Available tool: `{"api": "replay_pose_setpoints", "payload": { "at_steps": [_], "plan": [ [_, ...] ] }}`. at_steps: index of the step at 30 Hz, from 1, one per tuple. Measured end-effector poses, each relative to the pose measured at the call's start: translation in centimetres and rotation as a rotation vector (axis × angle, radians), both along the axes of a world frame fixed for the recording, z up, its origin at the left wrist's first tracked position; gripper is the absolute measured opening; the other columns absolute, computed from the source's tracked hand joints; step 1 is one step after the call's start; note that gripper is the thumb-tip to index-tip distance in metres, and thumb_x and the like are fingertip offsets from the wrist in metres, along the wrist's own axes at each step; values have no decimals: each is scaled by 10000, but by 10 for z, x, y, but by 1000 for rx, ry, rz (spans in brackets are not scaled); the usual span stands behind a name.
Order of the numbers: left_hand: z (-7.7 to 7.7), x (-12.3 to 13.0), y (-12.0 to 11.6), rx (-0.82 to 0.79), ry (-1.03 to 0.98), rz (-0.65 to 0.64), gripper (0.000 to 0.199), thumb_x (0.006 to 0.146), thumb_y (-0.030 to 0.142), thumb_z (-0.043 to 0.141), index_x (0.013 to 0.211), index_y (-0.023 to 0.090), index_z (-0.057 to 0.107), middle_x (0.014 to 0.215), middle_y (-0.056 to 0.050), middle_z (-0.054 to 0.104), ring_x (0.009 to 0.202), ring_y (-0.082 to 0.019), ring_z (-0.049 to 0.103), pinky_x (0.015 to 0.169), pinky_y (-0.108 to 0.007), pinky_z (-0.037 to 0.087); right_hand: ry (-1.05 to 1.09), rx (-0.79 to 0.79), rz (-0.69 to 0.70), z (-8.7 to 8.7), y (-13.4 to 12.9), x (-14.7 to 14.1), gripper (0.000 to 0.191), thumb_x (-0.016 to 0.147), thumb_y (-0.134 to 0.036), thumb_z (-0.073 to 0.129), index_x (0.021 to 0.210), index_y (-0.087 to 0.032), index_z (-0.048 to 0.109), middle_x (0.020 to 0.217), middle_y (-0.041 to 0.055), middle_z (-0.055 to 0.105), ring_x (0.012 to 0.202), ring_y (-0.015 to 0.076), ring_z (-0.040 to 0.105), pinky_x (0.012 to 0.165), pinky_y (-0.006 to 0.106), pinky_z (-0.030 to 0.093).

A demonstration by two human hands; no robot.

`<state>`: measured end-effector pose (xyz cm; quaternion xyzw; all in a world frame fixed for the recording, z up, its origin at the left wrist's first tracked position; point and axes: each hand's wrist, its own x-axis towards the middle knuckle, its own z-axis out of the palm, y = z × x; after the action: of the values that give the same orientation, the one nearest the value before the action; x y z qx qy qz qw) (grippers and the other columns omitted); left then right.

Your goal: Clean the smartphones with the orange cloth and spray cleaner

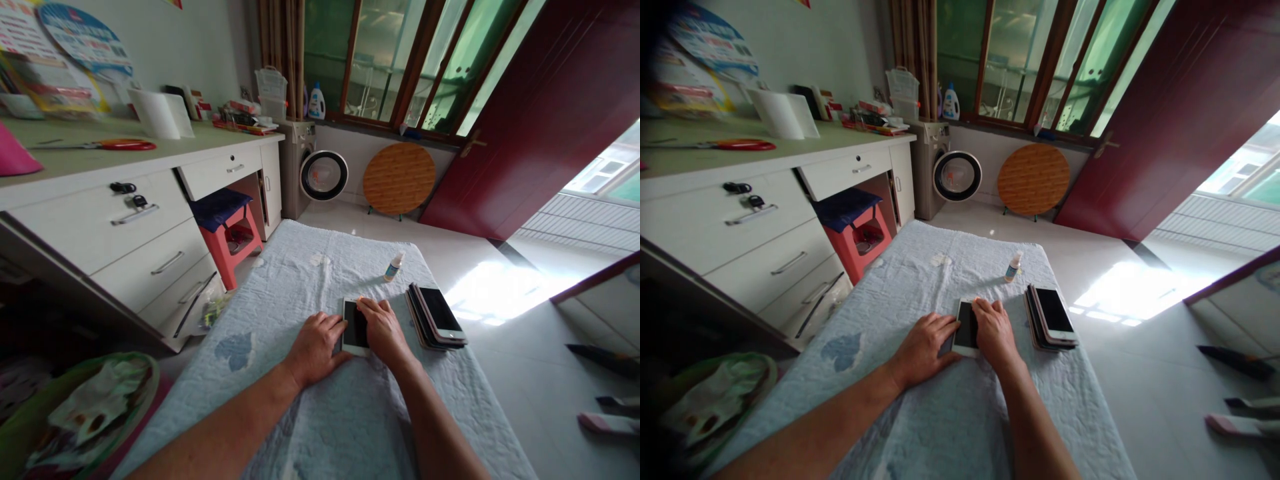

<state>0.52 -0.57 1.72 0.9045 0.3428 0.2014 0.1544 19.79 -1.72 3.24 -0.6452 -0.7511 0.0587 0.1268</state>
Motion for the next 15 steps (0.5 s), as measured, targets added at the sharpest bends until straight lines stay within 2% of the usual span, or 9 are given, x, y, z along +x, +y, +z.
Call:
{"api": "replay_pose_setpoints", "payload": {
  "at_steps": [4,8,10,12,15],
  "plan": [
    [-4,0,2,-44,-37,27,649,785,553,623,1278,161,467,1193,-111,601,1047,-286,546,940,-436,417,61,-4,87,6,-4,-9,397,843,-61,394,1125,-189,644,1207,54,619,954,190,512,867,288,360],
    [-13,0,3,-49,-81,57,862,743,524,670,1406,154,261,1329,-148,509,1143,-305,517,981,-454,393,156,-75,263,18,-11,-14,359,807,-32,420,991,-199,679,1136,32,654,934,162,539,859,277,355],
    [-16,0,3,-38,-83,65,908,733,499,685,1428,159,209,1374,-150,469,1184,-308,495,1012,-462,371,200,-127,356,25,-15,-14,376,780,-2,414,930,-207,691,1085,14,674,922,144,556,862,273,346],
    [-17,0,4,-31,-66,65,873,740,488,684,1417,154,245,1383,-151,463,1211,-307,478,1034,-464,353,238,-183,433,33,-19,-13,399,762,19,402,881,-218,700,1016,-2,692,905,129,570,854,266,342],
    [-16,1,4,-25,-26,57,744,757,503,665,1345,137,391,1383,-161,466,1219,-313,471,1024,-454,369,279,-274,493,41,-22,-12,397,774,16,391,828,-222,704,936,-16,705,848,113,594,856,273,339]
  ]
}}
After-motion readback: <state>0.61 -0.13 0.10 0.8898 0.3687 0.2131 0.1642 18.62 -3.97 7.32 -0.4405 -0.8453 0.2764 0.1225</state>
